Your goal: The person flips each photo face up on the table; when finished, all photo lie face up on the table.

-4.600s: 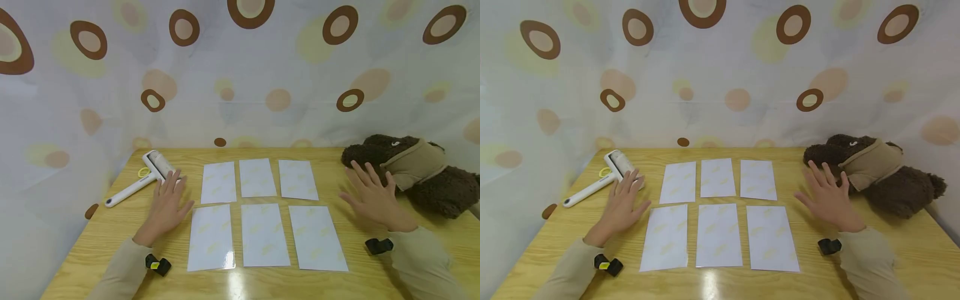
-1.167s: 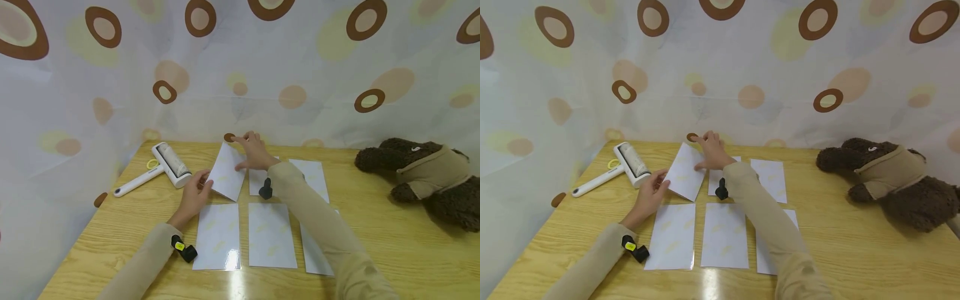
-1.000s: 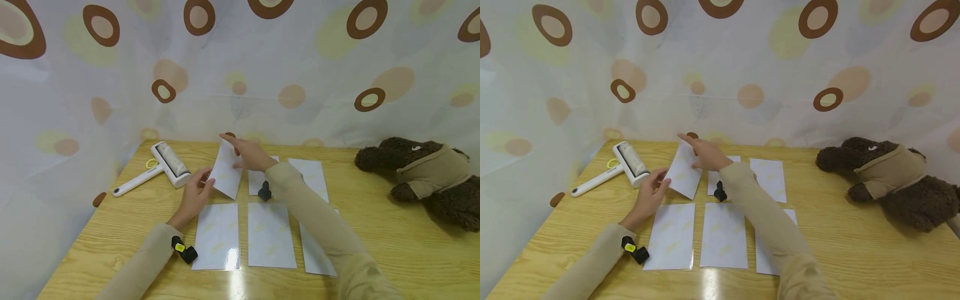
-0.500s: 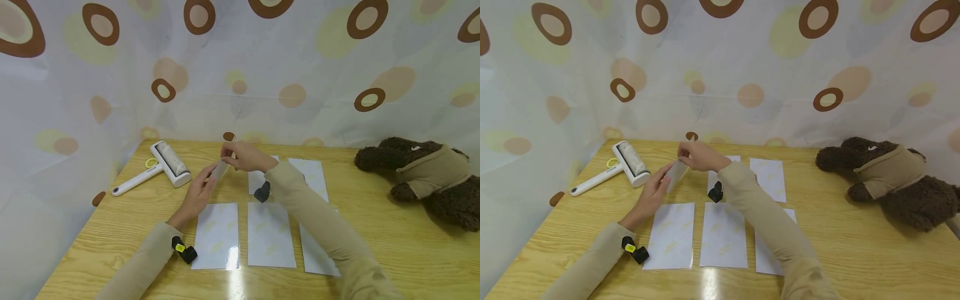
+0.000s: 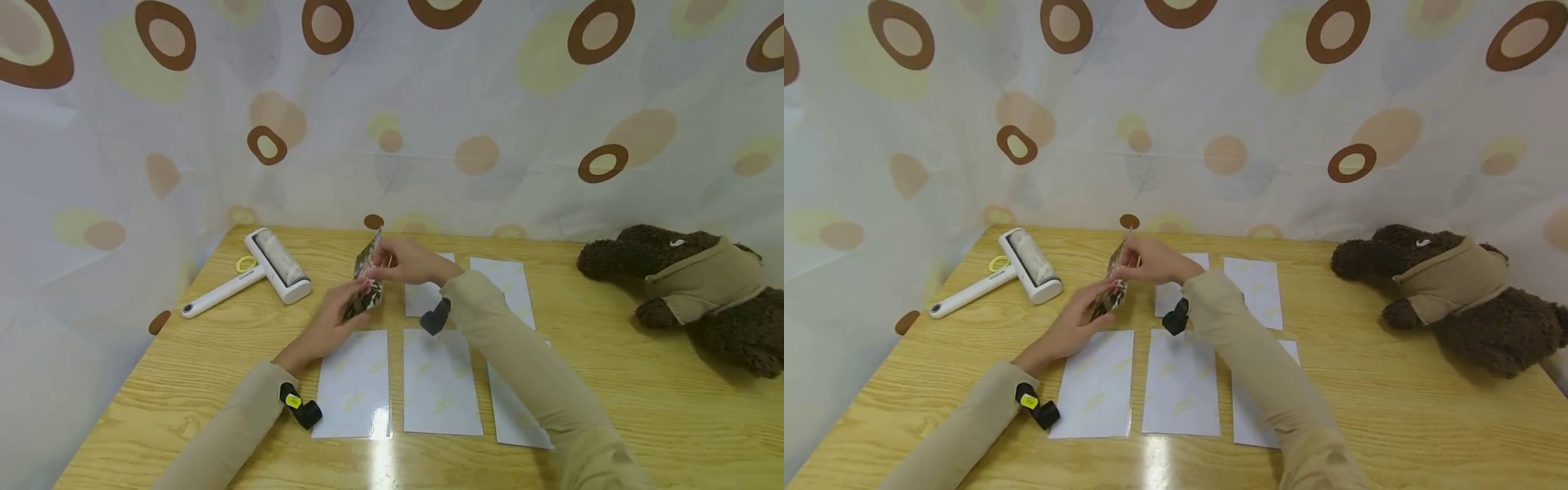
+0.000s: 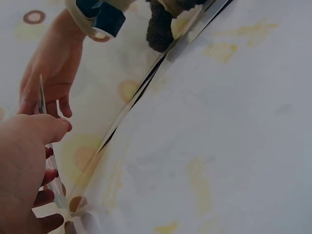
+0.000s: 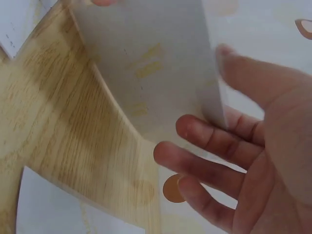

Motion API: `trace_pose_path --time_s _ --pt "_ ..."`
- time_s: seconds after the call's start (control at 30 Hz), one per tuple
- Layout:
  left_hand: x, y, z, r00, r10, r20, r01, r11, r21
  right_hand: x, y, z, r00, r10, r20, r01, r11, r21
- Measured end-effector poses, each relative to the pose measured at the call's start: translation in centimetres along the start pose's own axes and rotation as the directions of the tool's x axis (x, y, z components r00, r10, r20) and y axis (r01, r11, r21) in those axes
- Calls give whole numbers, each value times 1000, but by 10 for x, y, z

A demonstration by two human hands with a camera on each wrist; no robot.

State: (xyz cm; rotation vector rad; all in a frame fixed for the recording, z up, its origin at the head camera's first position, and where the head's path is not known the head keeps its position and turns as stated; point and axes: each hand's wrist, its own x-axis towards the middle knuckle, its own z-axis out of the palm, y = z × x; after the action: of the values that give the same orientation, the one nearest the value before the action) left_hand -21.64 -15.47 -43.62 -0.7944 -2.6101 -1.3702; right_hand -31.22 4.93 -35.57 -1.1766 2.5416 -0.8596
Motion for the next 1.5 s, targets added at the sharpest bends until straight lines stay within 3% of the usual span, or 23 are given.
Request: trace_pose_path --time_s 0.13,0.37,0.63,0.77,1.0,1.5 --pt "-2 -4 1 1000 5 -17 -4 998 61 -3 4 4 1000 26 0 -26 999 -39" --pt "-4 -8 2 1000 -14 13 12 987 161 -4 6 13 992 123 24 -120 989 -88" --pt "-3 -9 2 998 -56 32 44 958 283 -7 11 23 967 249 59 -241 963 -120" --pt "-3 -10 2 996 -81 22 70 951 301 -5 16 28 958 280 67 -270 954 -131" --pt "-4 -10 1 998 -69 -5 67 944 324 0 17 32 951 298 86 -275 938 -210" --pt "-4 -6 0 994 -112 21 98 939 329 4 12 33 935 345 80 -307 903 -301"
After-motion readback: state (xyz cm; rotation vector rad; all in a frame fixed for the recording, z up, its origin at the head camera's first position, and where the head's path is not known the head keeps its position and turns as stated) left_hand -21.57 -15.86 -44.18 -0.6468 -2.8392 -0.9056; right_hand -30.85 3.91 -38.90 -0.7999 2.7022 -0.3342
